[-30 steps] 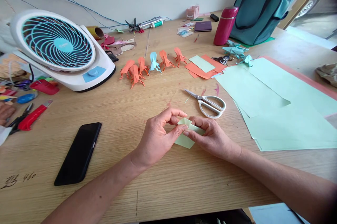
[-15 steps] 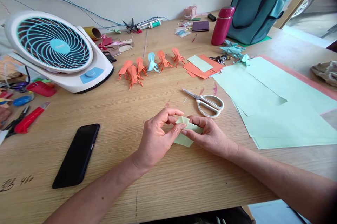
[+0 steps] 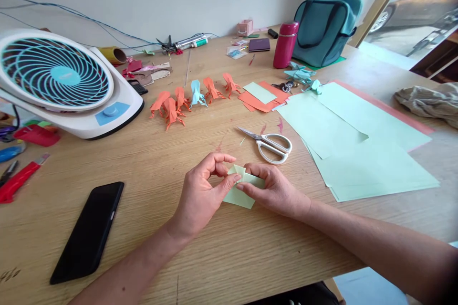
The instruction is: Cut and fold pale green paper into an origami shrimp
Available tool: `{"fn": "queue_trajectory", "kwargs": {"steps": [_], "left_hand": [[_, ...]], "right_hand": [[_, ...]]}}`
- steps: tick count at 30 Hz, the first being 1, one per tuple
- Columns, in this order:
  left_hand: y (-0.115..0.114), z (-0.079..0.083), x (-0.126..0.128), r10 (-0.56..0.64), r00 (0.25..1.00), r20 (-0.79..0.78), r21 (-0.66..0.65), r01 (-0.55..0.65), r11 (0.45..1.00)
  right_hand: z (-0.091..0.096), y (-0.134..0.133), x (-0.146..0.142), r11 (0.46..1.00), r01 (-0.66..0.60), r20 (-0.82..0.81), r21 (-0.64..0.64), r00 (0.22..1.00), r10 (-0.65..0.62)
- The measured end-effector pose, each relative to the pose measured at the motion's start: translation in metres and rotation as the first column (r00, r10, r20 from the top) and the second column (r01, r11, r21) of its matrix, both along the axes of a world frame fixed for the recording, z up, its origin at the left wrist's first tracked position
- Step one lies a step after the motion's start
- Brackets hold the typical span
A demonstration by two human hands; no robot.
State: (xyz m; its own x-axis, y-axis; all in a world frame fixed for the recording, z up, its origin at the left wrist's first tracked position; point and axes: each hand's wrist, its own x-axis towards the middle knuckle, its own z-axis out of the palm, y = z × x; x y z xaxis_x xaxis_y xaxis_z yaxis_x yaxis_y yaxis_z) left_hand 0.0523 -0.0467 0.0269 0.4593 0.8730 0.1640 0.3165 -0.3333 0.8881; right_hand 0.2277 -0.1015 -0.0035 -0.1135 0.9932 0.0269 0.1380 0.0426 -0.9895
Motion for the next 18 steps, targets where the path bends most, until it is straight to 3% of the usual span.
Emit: {"fn": "queue_trajectory", "kwargs": {"steps": [9, 18], "left_hand": [[0.0038, 0.0060, -0.0052, -0.037, 0.999, -0.018, 0.028, 0.038, 0.999], [-0.0001, 0.0025, -0.0084, 0.015, 0.998, -0.061, 0.242, 0.000, 0.970]], "right_hand": [[0.0015, 0.0030, 0.0001, 1.000, 0.009, -0.018, 0.026, 1.000, -0.008], [0.0024, 0.0028, 0.0010, 0.999, -0.006, -0.041, 0.047, 0.999, 0.008]]}}
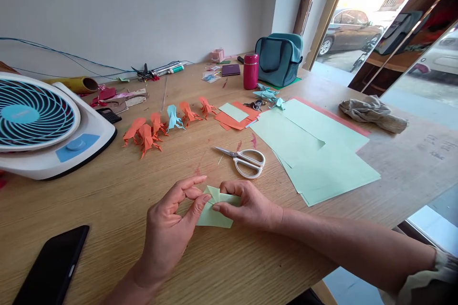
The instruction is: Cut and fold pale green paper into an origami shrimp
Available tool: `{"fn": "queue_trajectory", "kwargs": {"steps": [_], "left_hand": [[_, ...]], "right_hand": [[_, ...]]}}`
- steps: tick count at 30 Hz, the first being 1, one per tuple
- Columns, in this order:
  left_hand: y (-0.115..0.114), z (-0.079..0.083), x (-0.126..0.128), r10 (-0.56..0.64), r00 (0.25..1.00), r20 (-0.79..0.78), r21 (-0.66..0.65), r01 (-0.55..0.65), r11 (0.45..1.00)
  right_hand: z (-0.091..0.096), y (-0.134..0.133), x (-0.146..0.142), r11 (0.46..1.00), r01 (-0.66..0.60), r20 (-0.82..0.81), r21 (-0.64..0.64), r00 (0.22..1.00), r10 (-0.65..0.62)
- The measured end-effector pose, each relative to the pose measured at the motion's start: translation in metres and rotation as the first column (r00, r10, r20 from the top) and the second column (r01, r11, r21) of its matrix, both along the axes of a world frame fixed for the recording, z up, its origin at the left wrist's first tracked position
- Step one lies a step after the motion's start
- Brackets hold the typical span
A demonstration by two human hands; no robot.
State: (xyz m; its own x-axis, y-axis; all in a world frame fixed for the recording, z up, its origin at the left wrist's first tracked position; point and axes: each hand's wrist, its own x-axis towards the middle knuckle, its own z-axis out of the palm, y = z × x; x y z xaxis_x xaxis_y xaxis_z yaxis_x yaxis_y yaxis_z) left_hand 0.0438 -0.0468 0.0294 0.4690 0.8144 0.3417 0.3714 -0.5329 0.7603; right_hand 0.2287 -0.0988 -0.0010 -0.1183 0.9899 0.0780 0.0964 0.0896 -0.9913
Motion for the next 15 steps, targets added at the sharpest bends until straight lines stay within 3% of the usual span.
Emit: {"fn": "queue_trajectory", "kwargs": {"steps": [7, 15], "left_hand": [[0.0010, -0.0041, -0.0034, 0.013, 1.000, 0.014, 0.028, -0.014, 1.000], [0.0097, -0.0014, -0.0024, -0.056, 0.998, -0.007, -0.160, 0.054, 0.986]], "right_hand": [[-0.0029, -0.0005, 0.0007, 0.999, 0.007, 0.018, 0.037, 1.000, -0.008], [-0.0050, -0.0001, 0.0009, 0.997, 0.037, 0.049, 0.066, 0.998, -0.040]]}}
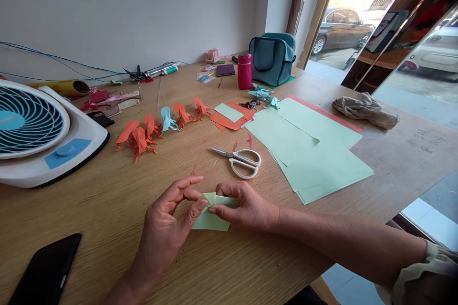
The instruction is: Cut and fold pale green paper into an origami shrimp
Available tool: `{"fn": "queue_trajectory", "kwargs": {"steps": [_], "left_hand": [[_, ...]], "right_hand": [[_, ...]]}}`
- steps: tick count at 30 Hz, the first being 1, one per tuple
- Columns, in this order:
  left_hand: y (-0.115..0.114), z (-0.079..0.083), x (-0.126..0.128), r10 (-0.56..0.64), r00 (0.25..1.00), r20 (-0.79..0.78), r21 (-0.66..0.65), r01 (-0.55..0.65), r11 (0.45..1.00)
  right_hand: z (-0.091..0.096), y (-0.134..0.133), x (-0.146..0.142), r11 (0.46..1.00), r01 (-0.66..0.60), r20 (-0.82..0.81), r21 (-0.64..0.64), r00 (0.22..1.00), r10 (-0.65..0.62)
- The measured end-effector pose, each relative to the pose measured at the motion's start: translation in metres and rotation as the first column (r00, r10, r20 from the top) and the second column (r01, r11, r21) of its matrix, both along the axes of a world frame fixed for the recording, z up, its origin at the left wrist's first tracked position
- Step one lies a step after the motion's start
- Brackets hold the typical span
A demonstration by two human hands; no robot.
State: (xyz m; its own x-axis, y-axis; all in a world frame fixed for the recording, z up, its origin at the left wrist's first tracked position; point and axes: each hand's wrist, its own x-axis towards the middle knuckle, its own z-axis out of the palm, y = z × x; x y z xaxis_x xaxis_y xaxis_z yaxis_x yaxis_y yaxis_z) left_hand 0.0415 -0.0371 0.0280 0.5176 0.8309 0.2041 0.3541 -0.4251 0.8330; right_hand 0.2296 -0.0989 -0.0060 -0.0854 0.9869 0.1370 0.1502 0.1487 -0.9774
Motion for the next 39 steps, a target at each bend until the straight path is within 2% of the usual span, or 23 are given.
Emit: {"fn": "queue_trajectory", "kwargs": {"steps": [6, 9, 17, 22, 27, 34, 39], "left_hand": [[0.000, -0.002, 0.007, -0.124, 0.992, -0.023, 0.036, 0.125, 0.992], [-0.001, -0.002, 0.009, -0.139, 0.990, -0.031, 0.022, 0.140, 0.990], [-0.007, -0.002, 0.015, -0.091, 0.994, 0.054, -0.200, 0.100, 0.975], [-0.008, -0.004, 0.017, -0.059, 0.993, 0.101, -0.270, 0.084, 0.959], [-0.011, -0.005, 0.018, -0.058, 0.992, 0.114, -0.252, 0.085, 0.964], [-0.013, -0.004, 0.018, -0.045, 0.989, 0.139, -0.136, 0.064, 0.989], [-0.013, -0.005, 0.019, -0.053, 0.988, 0.143, -0.196, 0.081, 0.977]], "right_hand": [[-0.002, 0.001, 0.001, 0.999, -0.016, -0.024, -0.036, 1.000, 0.015], [-0.004, 0.000, 0.000, 0.999, -0.024, -0.039, -0.040, 0.999, 0.022], [0.000, -0.002, 0.000, 0.999, 0.006, 0.009, -0.042, 1.000, -0.005], [0.002, -0.002, 0.000, 0.999, 0.023, 0.053, -0.037, 0.998, -0.021], [0.003, -0.005, -0.003, 0.999, 0.035, 0.060, -0.015, 0.998, -0.034], [0.003, -0.005, -0.002, 0.998, 0.047, 0.072, 0.031, 0.996, -0.049], [0.003, -0.005, -0.002, 0.999, 0.000, 0.074, 0.054, 0.997, -0.004]]}}
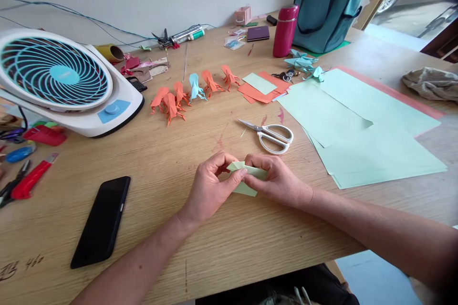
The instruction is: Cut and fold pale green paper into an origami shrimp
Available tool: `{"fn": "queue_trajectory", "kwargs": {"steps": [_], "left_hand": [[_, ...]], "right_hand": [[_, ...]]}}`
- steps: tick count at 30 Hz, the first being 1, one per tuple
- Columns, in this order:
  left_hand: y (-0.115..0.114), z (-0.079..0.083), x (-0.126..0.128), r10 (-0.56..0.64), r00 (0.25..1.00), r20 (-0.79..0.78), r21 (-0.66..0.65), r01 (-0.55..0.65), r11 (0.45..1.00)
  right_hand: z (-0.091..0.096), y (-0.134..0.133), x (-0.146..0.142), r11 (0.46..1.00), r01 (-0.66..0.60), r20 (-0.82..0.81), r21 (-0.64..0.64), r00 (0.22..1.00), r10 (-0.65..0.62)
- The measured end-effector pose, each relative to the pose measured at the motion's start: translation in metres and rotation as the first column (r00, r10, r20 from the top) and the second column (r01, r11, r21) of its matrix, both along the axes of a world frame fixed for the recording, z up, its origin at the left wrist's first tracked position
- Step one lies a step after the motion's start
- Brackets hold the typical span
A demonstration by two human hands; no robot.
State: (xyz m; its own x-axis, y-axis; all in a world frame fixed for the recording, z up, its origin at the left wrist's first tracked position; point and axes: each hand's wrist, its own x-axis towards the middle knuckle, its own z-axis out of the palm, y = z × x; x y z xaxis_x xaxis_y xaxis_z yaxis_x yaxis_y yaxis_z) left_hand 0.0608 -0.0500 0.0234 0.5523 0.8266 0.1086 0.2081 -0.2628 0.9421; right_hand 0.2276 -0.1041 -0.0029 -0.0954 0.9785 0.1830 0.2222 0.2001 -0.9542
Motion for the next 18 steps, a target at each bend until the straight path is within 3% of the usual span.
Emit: {"fn": "queue_trajectory", "kwargs": {"steps": [6, 14, 18], "left_hand": [[0.0001, -0.0004, 0.0015, -0.014, 1.000, -0.006, -0.029, 0.014, 0.999], [-0.0026, -0.0006, -0.0003, -0.001, 1.000, 0.011, 0.091, 0.000, 0.996], [-0.0035, -0.0025, 0.0005, -0.008, 0.999, 0.041, 0.041, 0.006, 0.999]], "right_hand": [[0.0013, -0.0010, -0.0010, 1.000, 0.011, 0.057, -0.020, 0.998, -0.009], [0.0025, -0.0014, -0.0014, 1.000, -0.001, 0.069, -0.027, 0.998, 0.003], [0.0015, -0.0017, -0.0005, 1.000, -0.010, 0.090, -0.016, 0.996, 0.011]]}}
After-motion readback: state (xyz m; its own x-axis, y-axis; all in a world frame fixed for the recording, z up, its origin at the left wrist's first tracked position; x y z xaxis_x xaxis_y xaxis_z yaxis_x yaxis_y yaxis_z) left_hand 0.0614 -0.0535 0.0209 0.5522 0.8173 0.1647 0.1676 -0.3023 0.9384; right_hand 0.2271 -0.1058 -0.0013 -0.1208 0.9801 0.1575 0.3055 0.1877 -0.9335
